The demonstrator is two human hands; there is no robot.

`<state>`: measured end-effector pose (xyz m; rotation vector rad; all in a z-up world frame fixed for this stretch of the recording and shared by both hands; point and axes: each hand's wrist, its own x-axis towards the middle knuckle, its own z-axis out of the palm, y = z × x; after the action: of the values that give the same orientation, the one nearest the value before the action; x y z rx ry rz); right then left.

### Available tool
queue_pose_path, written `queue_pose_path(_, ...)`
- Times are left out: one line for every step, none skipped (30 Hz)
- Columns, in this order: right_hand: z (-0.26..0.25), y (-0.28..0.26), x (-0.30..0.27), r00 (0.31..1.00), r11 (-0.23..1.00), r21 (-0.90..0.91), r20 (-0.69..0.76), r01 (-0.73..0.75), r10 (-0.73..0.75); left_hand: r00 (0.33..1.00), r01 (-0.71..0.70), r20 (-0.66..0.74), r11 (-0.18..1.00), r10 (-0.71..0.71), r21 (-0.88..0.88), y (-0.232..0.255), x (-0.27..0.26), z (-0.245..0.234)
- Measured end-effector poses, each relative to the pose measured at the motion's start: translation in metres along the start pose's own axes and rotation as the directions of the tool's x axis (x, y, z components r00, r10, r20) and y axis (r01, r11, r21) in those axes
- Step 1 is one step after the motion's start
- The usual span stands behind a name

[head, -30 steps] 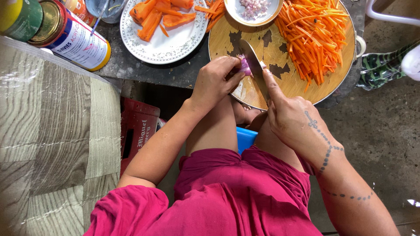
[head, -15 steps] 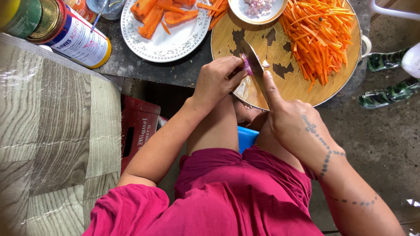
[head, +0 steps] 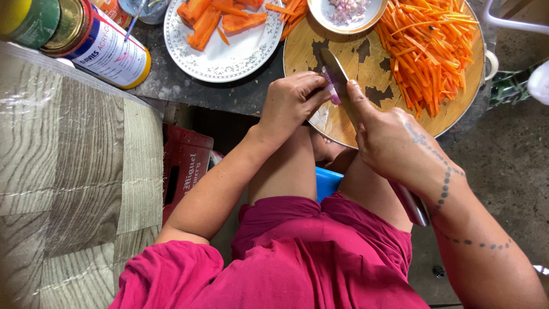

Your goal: The person chops a shallot into small pieces on a wooden cutting board using a knife, while already chopped carrots and other vegetables sit nearby on the table.

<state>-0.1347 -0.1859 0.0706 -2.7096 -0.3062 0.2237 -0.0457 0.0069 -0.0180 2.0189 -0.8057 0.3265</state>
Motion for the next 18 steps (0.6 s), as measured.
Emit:
queue_pose_path(0.004, 0.001, 0.003, 0.998, 0.999, -0.018, 0.028, -0.050, 0.050, 1.000, -0.010, -0.004, 1.000, 0.010, -0.006, 0.000, -0.001, 0.002)
queue_pose_path(0.008, 0.003, 0.005, 0.993, 0.994, -0.037, 0.055, -0.099, 0.101, 1.000, -0.019, -0.009, 1.000, 0.019, -0.012, -0.001, -0.002, 0.003)
queue_pose_path(0.014, 0.005, 0.005, 0.994, 0.995, -0.037, 0.055, -0.097, 0.099, 1.000, -0.018, -0.010, 1.000, 0.018, -0.010, -0.002, -0.002, 0.003)
queue_pose_path(0.023, 0.004, 0.006, 0.999, 0.995, -0.080, 0.000, -0.053, 0.053, 1.000, -0.014, -0.005, 1.000, 0.015, 0.011, -0.003, -0.003, 0.004)
queue_pose_path(0.032, 0.005, 0.005, 0.999, 0.992, -0.126, -0.054, -0.014, 0.008, 1.000, -0.013, 0.001, 0.999, 0.013, 0.029, -0.004, -0.004, 0.006)
queue_pose_path(0.042, 0.004, 0.005, 0.999, 0.992, -0.129, -0.054, -0.016, 0.009, 1.000, -0.013, 0.000, 1.000, 0.013, 0.027, -0.005, -0.007, 0.007)
queue_pose_path(0.051, 0.000, 0.007, 0.996, 0.991, -0.125, -0.084, -0.047, 0.036, 0.999, -0.026, -0.017, 0.999, 0.027, 0.046, -0.004, -0.009, 0.007)
queue_pose_path(0.055, -0.001, 0.008, 0.992, 0.990, -0.120, -0.113, -0.077, 0.064, 0.999, -0.039, -0.033, 0.997, 0.041, 0.066, -0.004, -0.011, 0.007)
queue_pose_path(0.054, 0.002, 0.009, 0.991, 0.990, -0.121, -0.115, -0.079, 0.065, 0.999, -0.041, -0.033, 0.997, 0.043, 0.064, -0.005, -0.012, 0.008)
queue_pose_path(0.050, 0.006, 0.013, 0.994, 0.988, -0.129, -0.083, -0.079, 0.069, 0.997, -0.065, -0.038, 0.993, 0.069, 0.098, -0.005, -0.013, 0.008)
queue_pose_path(0.043, 0.008, 0.017, 0.996, 0.987, -0.136, -0.052, -0.085, 0.079, 0.995, -0.092, -0.038, 0.988, 0.097, 0.128, -0.005, -0.015, 0.009)
queue_pose_path(0.034, 0.009, 0.019, 0.995, 0.986, -0.136, -0.054, -0.093, 0.087, 0.994, -0.096, -0.035, 0.988, 0.101, 0.122, -0.004, -0.017, 0.008)
queue_pose_path(0.020, 0.010, 0.023, 0.996, 0.987, -0.131, -0.008, -0.091, 0.091, 0.995, -0.090, -0.025, 0.990, 0.093, 0.106, -0.004, -0.018, 0.007)
queue_pose_path(0.006, 0.007, 0.025, 0.995, 0.988, -0.125, 0.039, -0.089, 0.095, 0.996, -0.084, -0.015, 0.992, 0.086, 0.090, -0.003, -0.018, 0.005)
queue_pose_path(-0.007, 0.000, 0.028, 0.995, 0.988, -0.127, 0.039, -0.084, 0.090, 0.996, -0.084, -0.019, 0.992, 0.086, 0.093, -0.003, -0.018, 0.004)
queue_pose_path(-0.020, -0.009, 0.030, 0.982, 0.978, -0.164, 0.114, -0.129, 0.149, 0.997, -0.072, -0.014, 0.993, 0.074, 0.093, -0.002, -0.018, 0.004)
queue_pose_path(-0.034, -0.018, 0.031, 0.960, 0.964, -0.203, 0.185, -0.174, 0.212, 0.998, -0.061, -0.007, 0.994, 0.062, 0.092, -0.002, -0.017, 0.005)
queue_pose_path(-0.047, -0.027, 0.032, 0.960, 0.964, -0.204, 0.184, -0.171, 0.209, 0.998, -0.061, -0.009, 0.994, 0.062, 0.094, -0.001, -0.017, 0.004)
